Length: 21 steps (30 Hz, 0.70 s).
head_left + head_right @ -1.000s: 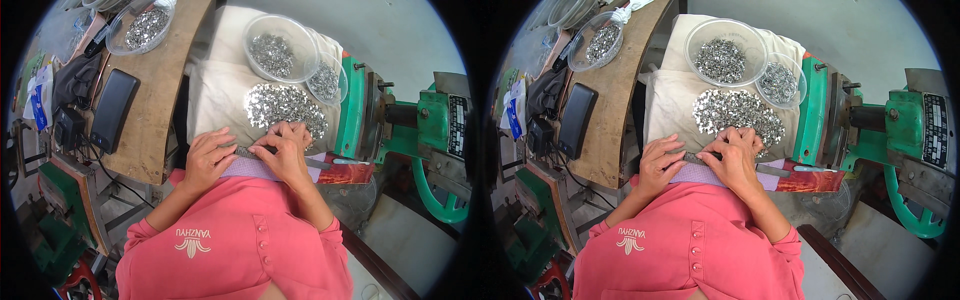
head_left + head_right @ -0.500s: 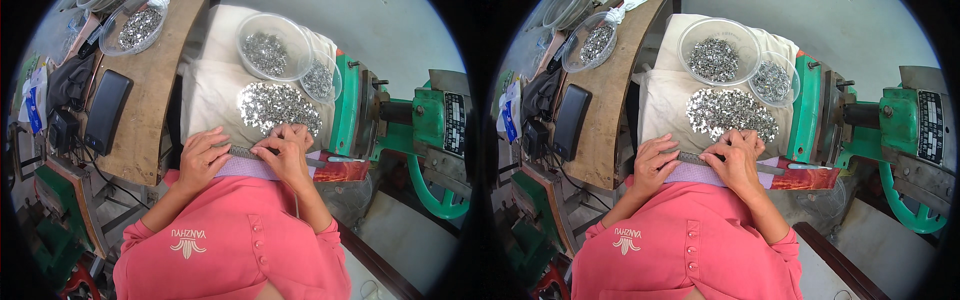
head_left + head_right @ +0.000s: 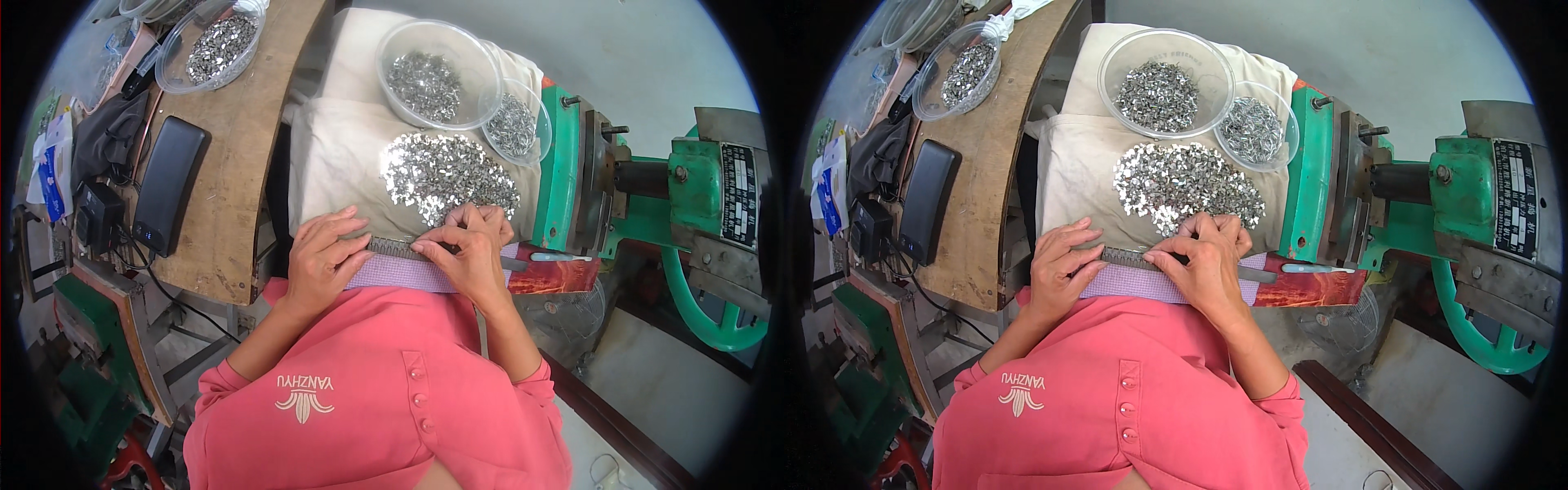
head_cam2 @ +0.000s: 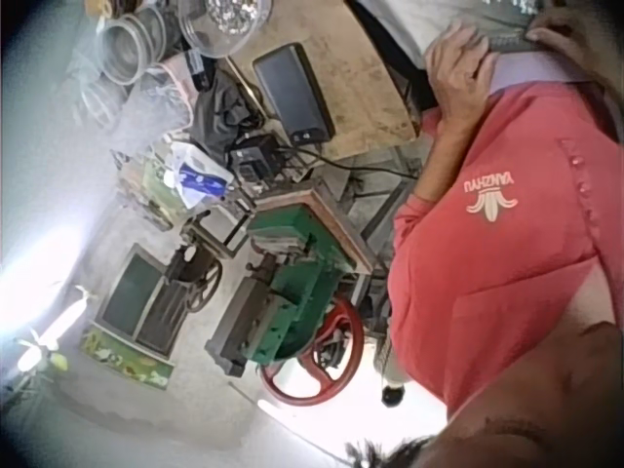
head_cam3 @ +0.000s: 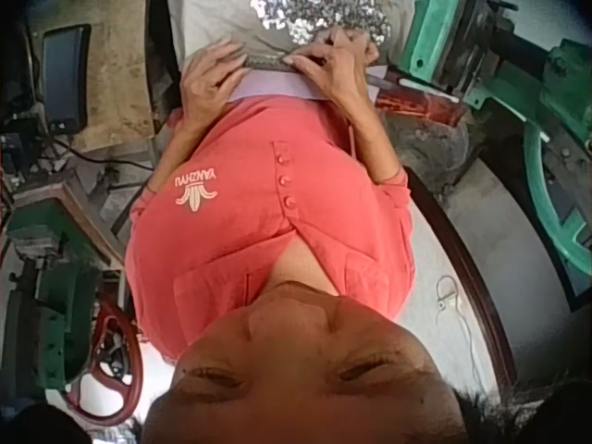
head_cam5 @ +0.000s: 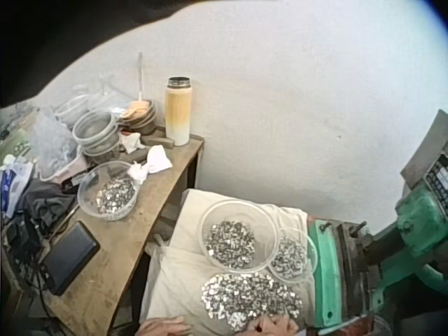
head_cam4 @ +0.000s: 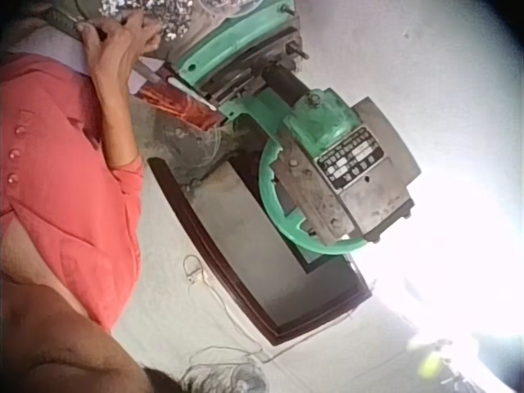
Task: The person places small metal pieces into a metal strip and uses a green press machine to secure them. They repeatedly pick up pieces from a container, position them in the strip, and operate the press by turning a wheel. The person also moves a container of metal pieces on the table during the process.
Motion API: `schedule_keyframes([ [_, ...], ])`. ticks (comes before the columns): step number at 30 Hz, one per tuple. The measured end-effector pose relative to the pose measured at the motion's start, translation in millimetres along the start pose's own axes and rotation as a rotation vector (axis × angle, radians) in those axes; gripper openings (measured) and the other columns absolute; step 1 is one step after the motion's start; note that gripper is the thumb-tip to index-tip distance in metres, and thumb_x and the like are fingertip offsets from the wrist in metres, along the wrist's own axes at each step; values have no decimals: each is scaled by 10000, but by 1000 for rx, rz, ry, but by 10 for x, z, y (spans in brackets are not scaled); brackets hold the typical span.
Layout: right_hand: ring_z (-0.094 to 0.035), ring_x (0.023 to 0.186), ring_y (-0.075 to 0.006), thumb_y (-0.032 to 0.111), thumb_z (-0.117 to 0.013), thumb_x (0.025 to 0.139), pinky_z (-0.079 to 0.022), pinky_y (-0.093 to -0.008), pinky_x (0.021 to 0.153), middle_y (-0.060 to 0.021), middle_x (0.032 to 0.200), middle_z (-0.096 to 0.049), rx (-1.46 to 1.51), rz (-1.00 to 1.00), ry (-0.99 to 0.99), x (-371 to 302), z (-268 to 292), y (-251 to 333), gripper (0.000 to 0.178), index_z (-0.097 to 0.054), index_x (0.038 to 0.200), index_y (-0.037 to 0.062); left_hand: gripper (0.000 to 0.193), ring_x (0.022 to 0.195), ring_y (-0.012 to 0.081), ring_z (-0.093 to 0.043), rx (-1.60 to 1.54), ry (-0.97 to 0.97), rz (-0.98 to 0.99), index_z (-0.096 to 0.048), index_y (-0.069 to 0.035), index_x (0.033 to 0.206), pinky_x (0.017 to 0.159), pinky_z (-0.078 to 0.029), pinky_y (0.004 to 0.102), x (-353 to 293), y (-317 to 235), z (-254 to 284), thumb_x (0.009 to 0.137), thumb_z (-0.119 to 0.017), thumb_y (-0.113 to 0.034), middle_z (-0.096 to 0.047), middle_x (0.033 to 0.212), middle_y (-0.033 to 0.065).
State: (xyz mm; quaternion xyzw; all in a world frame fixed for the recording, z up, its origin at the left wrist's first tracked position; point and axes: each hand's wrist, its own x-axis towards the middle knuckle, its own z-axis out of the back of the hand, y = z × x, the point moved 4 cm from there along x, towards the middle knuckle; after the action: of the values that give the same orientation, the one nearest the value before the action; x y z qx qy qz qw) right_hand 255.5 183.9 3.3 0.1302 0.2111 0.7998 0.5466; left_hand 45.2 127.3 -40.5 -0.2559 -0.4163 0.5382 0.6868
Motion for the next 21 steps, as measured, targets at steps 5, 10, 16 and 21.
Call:
schedule_keyframes([
  [5,-435,982,-239,365,-830,692,-245,-431,889,45,853,-534,-21,6,-14,18,-34,15,173,-799,787,225,251,1174,287,-625,14,3,-4,-746,-45,943,982,-425,406,-2,0,-3,699,-803,-60,-704,1111,82],
  [10,-433,979,-239,362,-827,695,-243,-427,900,47,850,-526,-27,-24,15,-26,47,-45,167,-798,788,226,251,1175,288,-625,9,1,-2,-747,-51,944,975,-424,402,-1,-1,-5,700,-802,-61,-703,1112,80],
  [16,-429,971,-237,365,-820,705,-244,-423,891,48,834,-513,-14,-5,14,-10,16,-37,168,-801,799,228,225,1166,276,-631,33,0,-13,-745,-53,928,955,-443,395,18,-20,5,714,-807,-86,-702,1099,75],
  [21,-430,965,-235,358,-821,703,-247,-425,885,44,835,-515,-42,2,3,-54,77,-94,176,-802,804,216,256,1174,296,-626,8,3,4,-742,-49,945,972,-422,400,-2,-1,-2,697,-803,-62,-701,1120,82],
])
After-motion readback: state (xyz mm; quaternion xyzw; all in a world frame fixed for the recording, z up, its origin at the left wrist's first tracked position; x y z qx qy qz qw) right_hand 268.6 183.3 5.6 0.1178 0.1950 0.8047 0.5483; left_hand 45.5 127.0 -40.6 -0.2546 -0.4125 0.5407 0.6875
